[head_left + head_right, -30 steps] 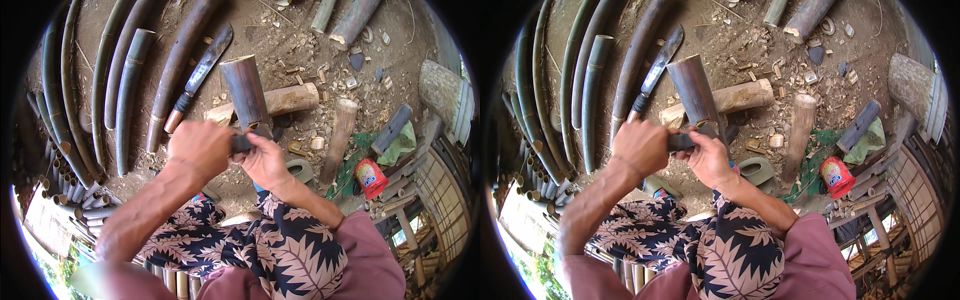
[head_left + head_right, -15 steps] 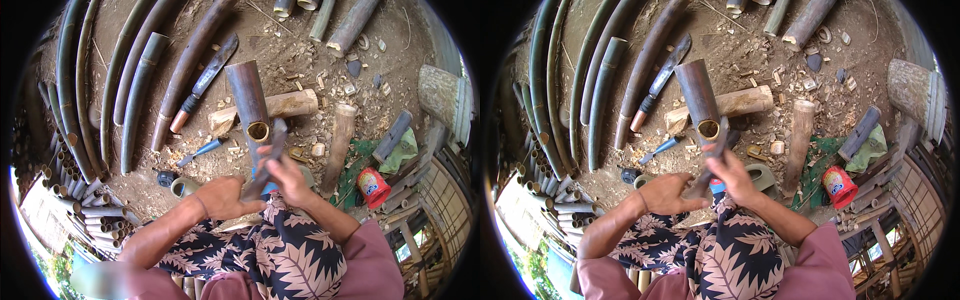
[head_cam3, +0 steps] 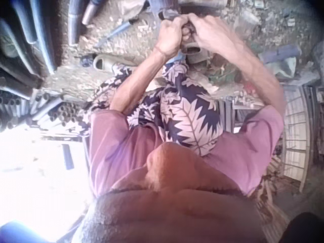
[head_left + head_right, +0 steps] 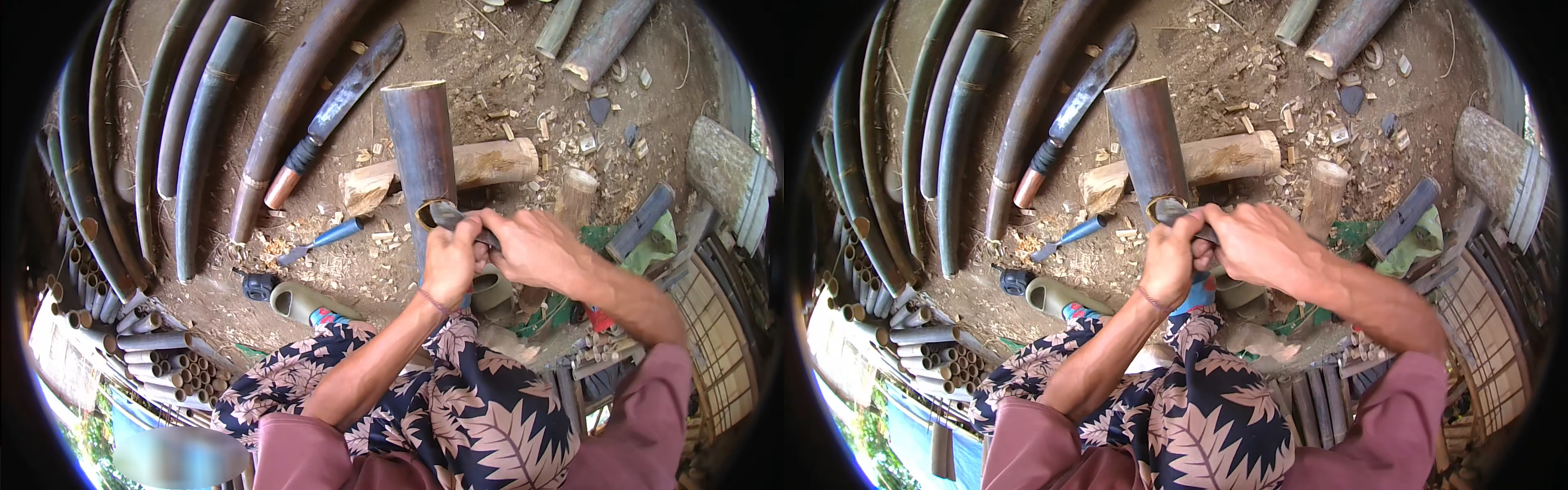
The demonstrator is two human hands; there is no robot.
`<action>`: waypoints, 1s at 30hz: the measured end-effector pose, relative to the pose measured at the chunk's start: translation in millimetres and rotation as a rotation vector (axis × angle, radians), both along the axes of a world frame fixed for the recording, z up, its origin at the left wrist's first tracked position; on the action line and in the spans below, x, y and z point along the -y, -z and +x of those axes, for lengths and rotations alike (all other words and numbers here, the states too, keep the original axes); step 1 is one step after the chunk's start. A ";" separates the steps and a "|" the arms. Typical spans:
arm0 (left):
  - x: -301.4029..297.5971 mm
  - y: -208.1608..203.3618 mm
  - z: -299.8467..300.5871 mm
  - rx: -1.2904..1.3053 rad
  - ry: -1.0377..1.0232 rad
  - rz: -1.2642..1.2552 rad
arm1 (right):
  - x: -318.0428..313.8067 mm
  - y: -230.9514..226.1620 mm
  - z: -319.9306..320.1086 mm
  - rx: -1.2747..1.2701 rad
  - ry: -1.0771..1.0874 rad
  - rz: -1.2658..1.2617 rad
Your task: The person carves a hole into a bamboo stalk using a chisel and then shaves the outer surface of the bamboo with a knife.
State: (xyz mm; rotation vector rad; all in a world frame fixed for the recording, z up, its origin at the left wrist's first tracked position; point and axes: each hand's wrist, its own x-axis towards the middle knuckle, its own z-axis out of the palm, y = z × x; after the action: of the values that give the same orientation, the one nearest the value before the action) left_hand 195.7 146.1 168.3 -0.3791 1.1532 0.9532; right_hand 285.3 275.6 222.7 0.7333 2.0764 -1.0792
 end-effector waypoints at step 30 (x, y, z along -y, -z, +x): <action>9.6 -11.7 28.8 0.673 -0.673 0.095 | -27.7 -4.7 -32.1 -0.120 -0.771 0.113</action>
State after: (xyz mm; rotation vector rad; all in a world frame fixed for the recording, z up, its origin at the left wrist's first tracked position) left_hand 224.5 136.5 179.9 -0.9622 0.3496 1.3113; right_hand 253.2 303.4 227.4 -0.1140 2.2303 -0.5754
